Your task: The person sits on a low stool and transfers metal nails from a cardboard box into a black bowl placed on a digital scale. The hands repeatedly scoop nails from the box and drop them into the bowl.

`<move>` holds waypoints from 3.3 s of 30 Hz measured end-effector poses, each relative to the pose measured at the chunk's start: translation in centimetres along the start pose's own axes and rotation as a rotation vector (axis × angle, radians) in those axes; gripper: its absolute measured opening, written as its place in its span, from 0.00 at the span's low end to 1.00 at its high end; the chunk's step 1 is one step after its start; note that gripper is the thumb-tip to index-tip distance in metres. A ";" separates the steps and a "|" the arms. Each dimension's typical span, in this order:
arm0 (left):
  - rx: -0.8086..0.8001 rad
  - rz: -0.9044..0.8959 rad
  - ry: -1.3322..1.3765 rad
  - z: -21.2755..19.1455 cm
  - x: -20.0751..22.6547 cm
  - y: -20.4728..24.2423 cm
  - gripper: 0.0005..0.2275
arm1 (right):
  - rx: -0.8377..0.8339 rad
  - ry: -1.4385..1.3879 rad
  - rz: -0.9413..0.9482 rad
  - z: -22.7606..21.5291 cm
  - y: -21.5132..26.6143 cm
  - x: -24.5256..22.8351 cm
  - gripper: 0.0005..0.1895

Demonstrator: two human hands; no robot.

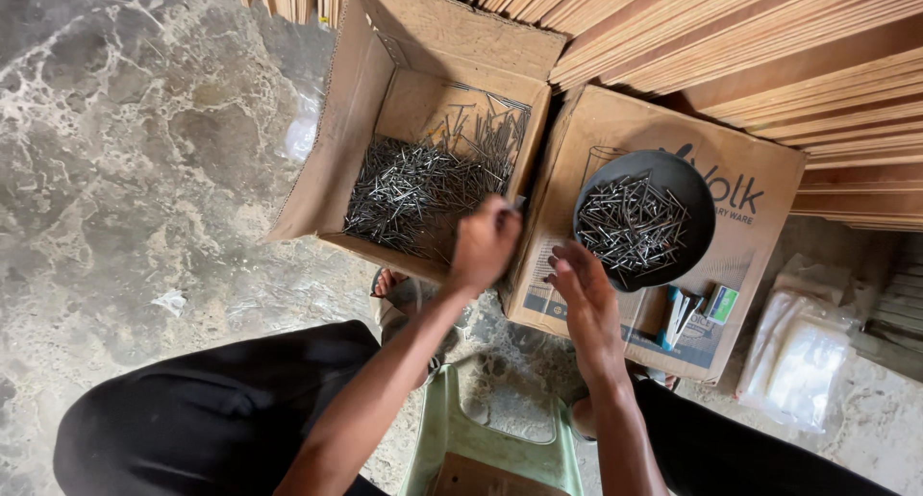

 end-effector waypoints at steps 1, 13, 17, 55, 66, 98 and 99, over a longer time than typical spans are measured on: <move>-0.083 0.031 0.033 0.4 1.8 0.9 0.04 | -0.006 -0.054 0.041 0.3 0.2 -0.1 0.24; -0.159 0.712 -0.296 2.1 9.2 5.8 0.07 | 0.049 -0.682 0.127 -4.1 -2.4 4.8 0.14; -0.081 0.513 -0.144 -0.4 8.8 2.1 0.07 | 0.198 -0.679 0.064 -4.2 -1.3 2.2 0.15; -0.201 0.222 -0.645 2.6 -24.2 -4.9 0.11 | 0.000 -0.295 0.217 -0.2 -0.6 2.5 0.15; 0.360 0.344 -0.209 0.2 -3.8 -1.0 0.02 | -0.021 -0.208 0.145 -0.7 -0.3 1.9 0.15; 0.008 0.346 -0.110 -0.5 -3.7 -2.4 0.11 | 0.037 -1.009 0.049 -7.2 -2.6 3.5 0.30; 0.002 0.345 -0.107 -0.2 -7.0 -2.7 0.11 | 0.043 -1.008 0.049 -7.3 -2.5 3.6 0.30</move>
Point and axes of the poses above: each hand's wrist, its own y-axis away from the middle knuckle, its own z-axis out of the palm, x = y × z, the point moved 4 cm from there along -y, towards the middle knuckle, and after that the axes turned 6 degrees about z, right-handed, at the moved point
